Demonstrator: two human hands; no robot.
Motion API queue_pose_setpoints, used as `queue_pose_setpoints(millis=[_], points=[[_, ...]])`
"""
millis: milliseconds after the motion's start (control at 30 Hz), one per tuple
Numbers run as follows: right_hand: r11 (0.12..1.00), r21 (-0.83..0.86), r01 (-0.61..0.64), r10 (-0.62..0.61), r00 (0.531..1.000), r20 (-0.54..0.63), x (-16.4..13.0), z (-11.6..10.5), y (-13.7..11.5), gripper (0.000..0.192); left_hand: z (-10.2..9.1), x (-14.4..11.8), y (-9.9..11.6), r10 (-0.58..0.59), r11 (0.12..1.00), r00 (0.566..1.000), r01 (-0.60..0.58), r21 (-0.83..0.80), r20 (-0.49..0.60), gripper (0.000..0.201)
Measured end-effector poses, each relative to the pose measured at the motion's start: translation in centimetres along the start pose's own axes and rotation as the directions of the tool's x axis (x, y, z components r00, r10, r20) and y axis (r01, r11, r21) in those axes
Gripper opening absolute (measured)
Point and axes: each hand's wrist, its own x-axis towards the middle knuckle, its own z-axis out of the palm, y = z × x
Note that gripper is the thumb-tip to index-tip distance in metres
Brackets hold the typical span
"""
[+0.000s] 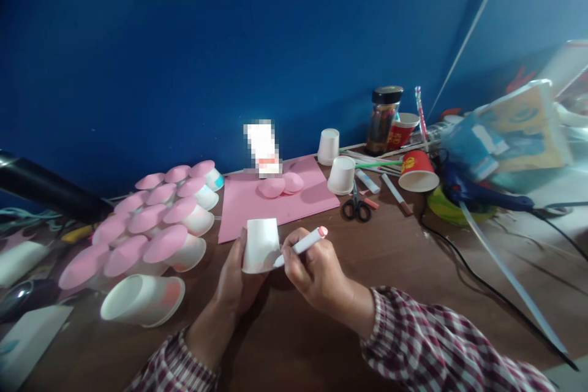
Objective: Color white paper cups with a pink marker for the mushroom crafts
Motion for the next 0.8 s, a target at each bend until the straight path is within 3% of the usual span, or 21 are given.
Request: queue_pose_setpoints(millis=[167, 300, 533, 800], points=[[1.000, -0.001, -0.011, 0.011, 1.000, -0.001, 0.0, -0.1, -0.2, 0.014, -1.0, -0.1, -0.3, 0.021, 0.999, 0.995, -0.026, 0.043, 0.096, 0.055], [1.000, 0.001, -0.011, 0.011, 1.000, 0.014, -0.1, -0.2, -0.3, 0.013, -1.6, -0.1, -0.1, 0.033, 0.993, 0.988, -0.050, 0.106, 0.151, 0.050], [0.998, -0.045, 0.048, -0.048, 0.999, -0.002, -0.1, -0.2, -0.2, 0.010, -0.8, -0.2, -0.1, 0.014, 1.000, 0.998, -0.014, -0.007, 0.057, 0.041], [0.997, -0.061, 0.040, -0.042, 0.998, -0.038, -0.1, -0.3, -0.3, 0.010, -0.6, -0.2, -0.1, -0.033, 0.999, 0.998, 0.035, -0.032, 0.058, 0.040]])
